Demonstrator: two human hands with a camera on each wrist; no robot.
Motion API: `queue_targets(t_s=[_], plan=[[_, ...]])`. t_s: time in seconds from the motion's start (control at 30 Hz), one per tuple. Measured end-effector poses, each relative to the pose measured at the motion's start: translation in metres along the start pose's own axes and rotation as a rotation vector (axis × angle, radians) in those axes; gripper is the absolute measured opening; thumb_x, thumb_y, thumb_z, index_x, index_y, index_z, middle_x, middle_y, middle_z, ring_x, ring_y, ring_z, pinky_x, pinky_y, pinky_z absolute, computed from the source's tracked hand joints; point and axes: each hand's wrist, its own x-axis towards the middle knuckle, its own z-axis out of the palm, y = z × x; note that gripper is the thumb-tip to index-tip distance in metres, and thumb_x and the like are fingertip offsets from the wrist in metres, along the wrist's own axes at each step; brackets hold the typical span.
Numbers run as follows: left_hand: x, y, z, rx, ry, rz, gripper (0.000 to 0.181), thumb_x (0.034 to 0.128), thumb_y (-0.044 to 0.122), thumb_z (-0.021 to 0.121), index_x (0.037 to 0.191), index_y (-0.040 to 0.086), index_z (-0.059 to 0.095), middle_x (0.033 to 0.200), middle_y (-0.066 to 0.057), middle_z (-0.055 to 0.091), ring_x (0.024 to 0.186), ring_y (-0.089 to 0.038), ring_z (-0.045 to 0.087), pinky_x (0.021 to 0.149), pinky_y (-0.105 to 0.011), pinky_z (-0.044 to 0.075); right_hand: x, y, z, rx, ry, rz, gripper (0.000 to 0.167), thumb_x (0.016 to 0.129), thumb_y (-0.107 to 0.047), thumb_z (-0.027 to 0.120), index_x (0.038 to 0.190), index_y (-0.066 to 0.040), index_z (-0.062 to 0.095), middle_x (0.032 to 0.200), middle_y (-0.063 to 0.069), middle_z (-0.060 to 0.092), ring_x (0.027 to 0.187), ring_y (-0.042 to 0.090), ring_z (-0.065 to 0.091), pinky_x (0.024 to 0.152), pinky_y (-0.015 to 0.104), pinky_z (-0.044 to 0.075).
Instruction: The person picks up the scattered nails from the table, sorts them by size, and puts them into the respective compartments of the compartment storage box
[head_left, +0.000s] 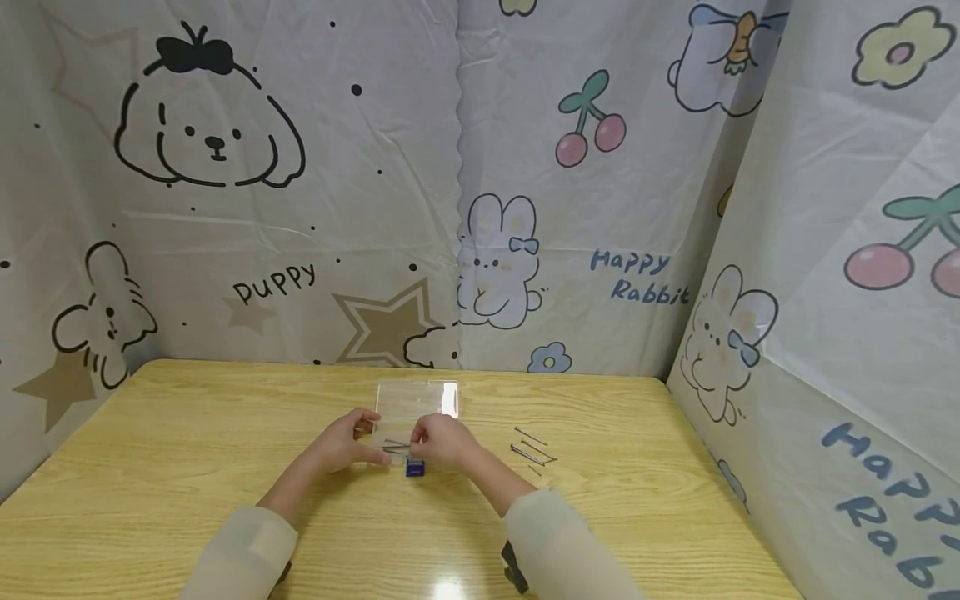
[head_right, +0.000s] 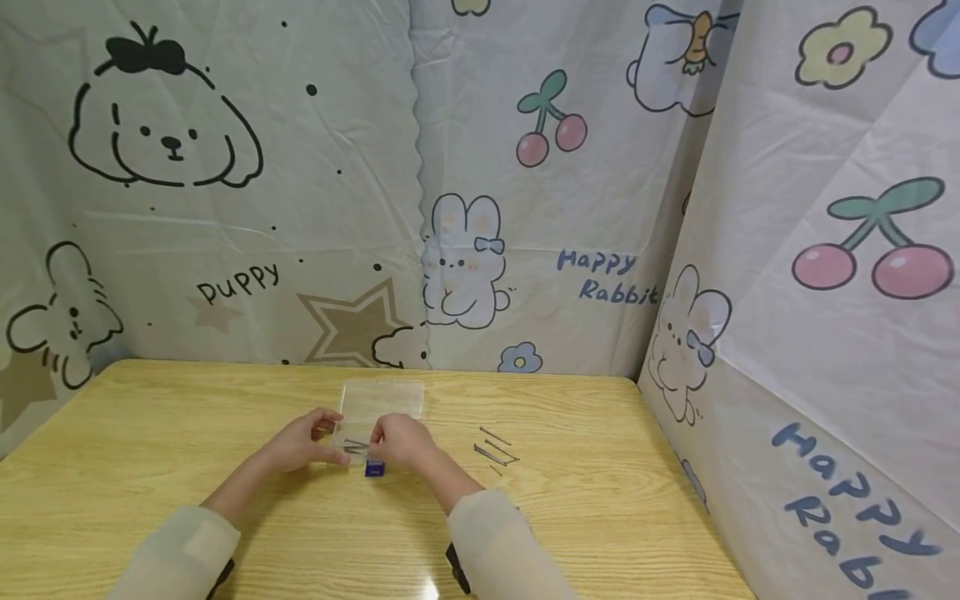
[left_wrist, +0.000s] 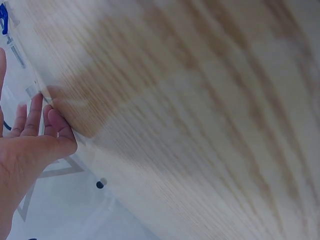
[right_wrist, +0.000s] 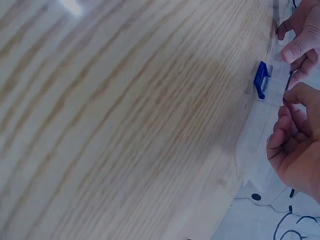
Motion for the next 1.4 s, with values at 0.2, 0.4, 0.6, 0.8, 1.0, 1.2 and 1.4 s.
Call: queue_targets(t_s=[0.2,0.4,0.6,0.8,1.0,1.2,1.4], plan=[[0.0,-0.001,0.0,-0.004,0.0,0.003,0.076,0.0697,0.027,0.083,0.129,-0.001,0.044,0.126,-0.024,0.05,0.117,-0.041,0.046,0.101,-0.055,0.037,0.001,0.0,0.003,0.03,-0.007,0.031,0.006,0.082,-0.016,0.064,0.081,-0.01,0.065,0.068,-0.007,0.056,0.057,0.004,0.045,0.054,0.017,0.039],[0.0,-0.003,-0.002,0.023,-0.004,0.033,0.081,0.068,0.036,0.083,0.128,-0.002,0.044,0.123,-0.025,0.05,0.114,-0.043,0.047,0.097,-0.053,0.041,0.001,-0.001,0.004,0.037,-0.013,0.047,0.007,0.082,-0.017,0.064,0.081,-0.011,0.066,0.067,-0.008,0.057,0.057,0.004,0.046,0.054,0.017,0.039],[0.0,0.001,-0.001,-0.006,-0.002,0.004,0.076,0.0699,0.025,0.083,0.13,-0.002,0.044,0.126,-0.025,0.05,0.118,-0.041,0.046,0.101,-0.054,0.038,0.001,-0.002,0.003,0.045,-0.005,0.045,0.007,0.083,-0.017,0.064,0.081,-0.01,0.066,0.068,-0.007,0.057,0.057,0.004,0.046,0.054,0.017,0.04],[0.002,-0.002,0.001,0.012,0.0,-0.005,0.075,0.0713,0.023,0.082,0.13,-0.002,0.043,0.126,-0.024,0.05,0.117,-0.04,0.047,0.101,-0.054,0.039,0.002,-0.003,0.003,0.031,0.01,0.025,0.008,0.082,-0.016,0.063,0.081,-0.009,0.068,0.068,-0.006,0.058,0.056,0.003,0.045,0.054,0.016,0.039],[0.003,-0.002,0.001,0.004,0.005,-0.024,0.075,0.0709,0.023,0.082,0.13,-0.001,0.044,0.128,-0.023,0.049,0.119,-0.04,0.046,0.102,-0.054,0.038,0.0,-0.002,-0.002,0.036,0.036,0.021,0.009,0.083,-0.021,0.065,0.082,-0.012,0.069,0.065,-0.009,0.054,0.056,0.004,0.045,0.052,0.017,0.038],[0.005,-0.003,0.002,0.001,0.014,-0.037,0.075,0.07,0.024,0.083,0.13,0.0,0.044,0.127,-0.021,0.05,0.119,-0.038,0.046,0.103,-0.054,0.037,-0.008,0.007,-0.012,0.037,0.03,0.013,0.01,0.085,-0.023,0.065,0.086,-0.013,0.068,0.067,-0.008,0.053,0.059,0.004,0.045,0.054,0.018,0.039],[0.005,-0.003,0.003,0.006,0.013,-0.045,0.078,0.0693,0.026,0.083,0.131,0.0,0.043,0.129,-0.022,0.049,0.12,-0.039,0.045,0.104,-0.054,0.036,-0.018,0.018,-0.023,0.035,0.027,0.001,0.01,0.086,-0.023,0.065,0.086,-0.012,0.067,0.066,-0.008,0.052,0.059,0.005,0.044,0.055,0.019,0.038]])
